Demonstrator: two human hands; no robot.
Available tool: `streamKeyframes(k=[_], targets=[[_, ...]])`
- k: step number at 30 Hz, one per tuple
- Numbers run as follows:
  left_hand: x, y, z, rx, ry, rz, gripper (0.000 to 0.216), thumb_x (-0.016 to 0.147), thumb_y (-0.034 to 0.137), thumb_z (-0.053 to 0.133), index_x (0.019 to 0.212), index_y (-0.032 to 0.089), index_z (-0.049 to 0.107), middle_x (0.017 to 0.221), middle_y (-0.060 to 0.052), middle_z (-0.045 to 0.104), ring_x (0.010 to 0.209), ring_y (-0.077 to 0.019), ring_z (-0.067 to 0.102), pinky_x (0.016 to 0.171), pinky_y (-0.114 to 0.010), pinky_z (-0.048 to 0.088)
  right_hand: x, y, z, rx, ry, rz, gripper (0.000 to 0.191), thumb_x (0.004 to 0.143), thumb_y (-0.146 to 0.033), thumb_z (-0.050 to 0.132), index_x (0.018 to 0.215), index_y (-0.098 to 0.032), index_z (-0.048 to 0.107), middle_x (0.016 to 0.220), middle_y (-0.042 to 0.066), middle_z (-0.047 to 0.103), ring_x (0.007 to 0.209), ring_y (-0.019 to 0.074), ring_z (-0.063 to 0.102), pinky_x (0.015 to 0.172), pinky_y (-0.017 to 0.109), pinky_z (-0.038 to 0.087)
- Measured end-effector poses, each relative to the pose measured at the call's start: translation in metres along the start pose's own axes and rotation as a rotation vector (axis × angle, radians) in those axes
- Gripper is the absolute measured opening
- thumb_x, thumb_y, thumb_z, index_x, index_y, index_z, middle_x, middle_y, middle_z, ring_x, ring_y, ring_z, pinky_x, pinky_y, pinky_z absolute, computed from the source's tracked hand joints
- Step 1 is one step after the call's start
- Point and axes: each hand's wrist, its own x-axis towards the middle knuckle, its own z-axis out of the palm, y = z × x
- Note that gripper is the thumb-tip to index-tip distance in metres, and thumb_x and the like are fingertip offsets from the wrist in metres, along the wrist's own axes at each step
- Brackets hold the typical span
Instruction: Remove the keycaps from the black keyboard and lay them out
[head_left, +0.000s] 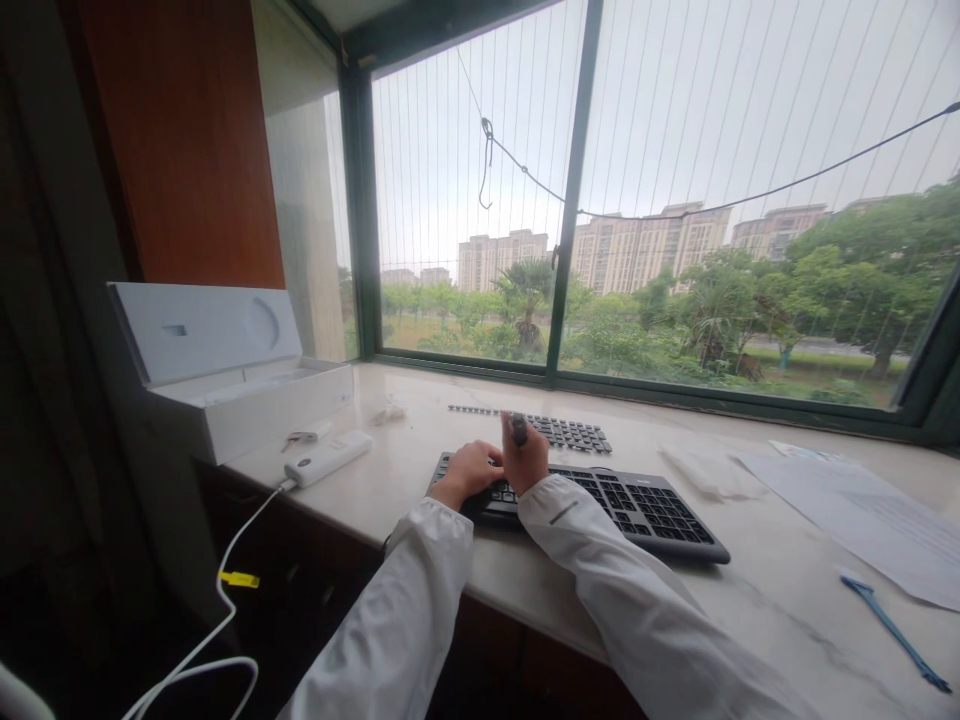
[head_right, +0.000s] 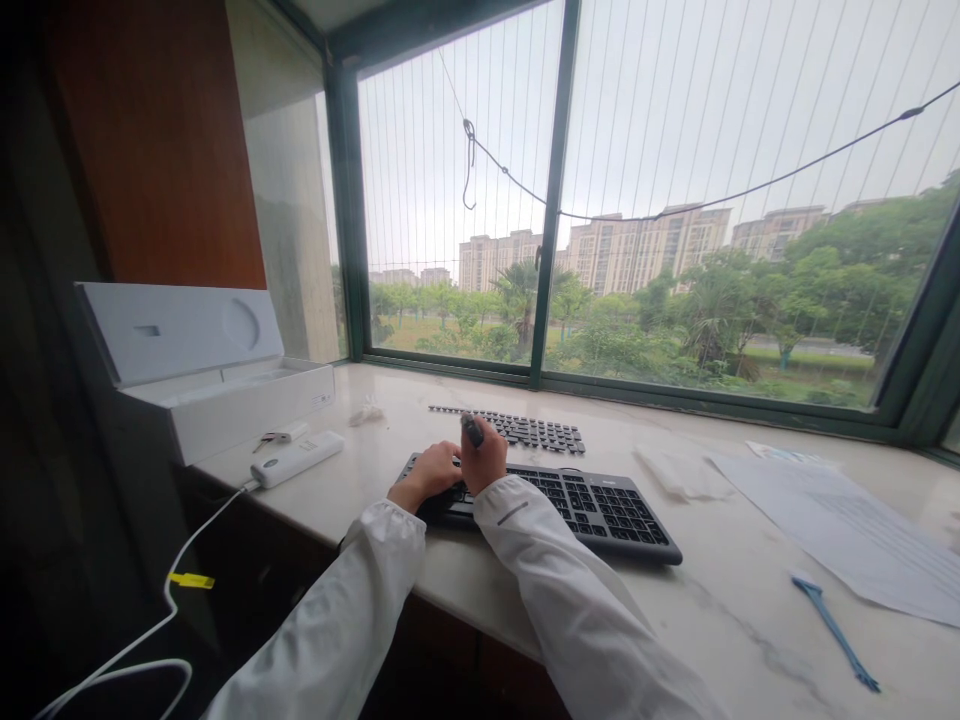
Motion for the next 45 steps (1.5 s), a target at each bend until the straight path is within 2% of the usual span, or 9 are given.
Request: streamKeyframes(k=[3,10,16,20,22,26,30,36,45], targets=[[-0.003,0.002,-0.002,-0.002,0.002,0.010,0.027,0.070,0.045,0.061,0.088,0.028,0.072,0.085,-0.001,0.071,0.082,-0.0179,0.064,0.071,-0.022,0.044,0.002,-0.003,-0.004,-0.054,0.043,0.045,0.046,0.087,-0.052,0.030,0.058,-0.021,0.048,0.051,0.001,0.050,0.050,0.0143,0.043,0.054,0.027,0.033],[-0.016,0.014,-0.008,-0.011,0.079,0.114,0.021,0.074,0.045,0.062,0.086,0.031,0.072,0.098,0.002,0.069,0.095,-0.0182,0.060,0.085,-0.026,0.042,0.026,0.017,-0.023,-0.211,-0.052,0.176,0.055,0.086,-0.056,0.029,0.062,-0.017,0.062,0.059,0.010,0.060,0.061,0.0208,0.055,0.059,0.029,0.035],[-0.017,0.013,-0.009,0.028,0.077,0.176,0.019,0.076,0.044,0.061,0.087,0.032,0.071,0.101,0.003,0.066,0.090,-0.0165,0.060,0.083,-0.026,0.042,0.039,0.039,-0.036,-0.256,-0.097,0.236,0.052,0.084,-0.051,0.033,0.066,-0.015,0.066,0.065,0.012,0.063,0.061,0.0221,0.056,0.058,0.030,0.035],[-0.016,0.012,-0.009,0.055,0.087,0.212,0.019,0.079,0.042,0.059,0.087,0.031,0.071,0.100,0.003,0.066,0.088,-0.0161,0.060,0.082,-0.026,0.042,0.040,0.043,-0.039,-0.262,-0.136,0.293,0.050,0.084,-0.049,0.035,0.067,-0.015,0.067,0.065,0.012,0.063,0.061,0.0221,0.056,0.057,0.030,0.035],[-0.017,0.012,-0.010,0.049,0.116,0.219,0.019,0.081,0.040,0.056,0.089,0.030,0.070,0.101,0.002,0.065,0.088,-0.0158,0.060,0.080,-0.026,0.042,0.041,0.043,-0.039,-0.250,-0.192,0.320,0.048,0.083,-0.049,0.038,0.066,-0.015,0.067,0.065,0.011,0.063,0.061,0.0213,0.056,0.057,0.029,0.035],[-0.018,0.014,-0.012,-0.004,0.240,0.207,0.023,0.085,0.039,0.051,0.095,0.027,0.068,0.105,0.000,0.063,0.091,-0.0164,0.060,0.079,-0.027,0.043,0.040,0.042,-0.037,-0.169,-0.421,0.353,0.047,0.080,-0.053,0.044,0.061,-0.017,0.067,0.058,0.006,0.060,0.058,0.0178,0.055,0.059,0.027,0.037],[-0.016,0.015,-0.012,-0.072,0.368,0.170,0.027,0.086,0.040,0.050,0.097,0.022,0.066,0.102,-0.004,0.065,0.092,-0.0183,0.060,0.083,-0.029,0.044,0.037,0.041,-0.035,-0.113,-0.563,0.345,0.040,0.077,-0.052,0.050,0.072,-0.020,0.073,0.053,0.001,0.056,0.055,0.0150,0.052,0.060,0.026,0.038],[-0.013,0.014,-0.012,-0.125,0.413,0.093,0.029,0.087,0.038,0.048,0.104,0.020,0.063,0.093,-0.004,0.068,0.089,-0.0180,0.062,0.084,-0.029,0.044,0.035,0.037,-0.035,-0.043,-0.566,0.296,0.035,0.070,-0.052,0.057,0.075,-0.022,0.075,0.053,0.000,0.057,0.057,0.0148,0.054,0.060,0.026,0.038],[-0.012,0.011,-0.010,-0.122,0.394,0.137,0.025,0.083,0.037,0.056,0.102,0.023,0.064,0.094,-0.003,0.069,0.091,-0.0186,0.063,0.083,-0.029,0.045,0.035,0.046,-0.032,-0.014,-0.552,0.307,0.035,0.065,-0.050,0.064,0.072,-0.017,0.072,0.066,0.003,0.066,0.070,0.0195,0.060,0.064,0.027,0.040]])
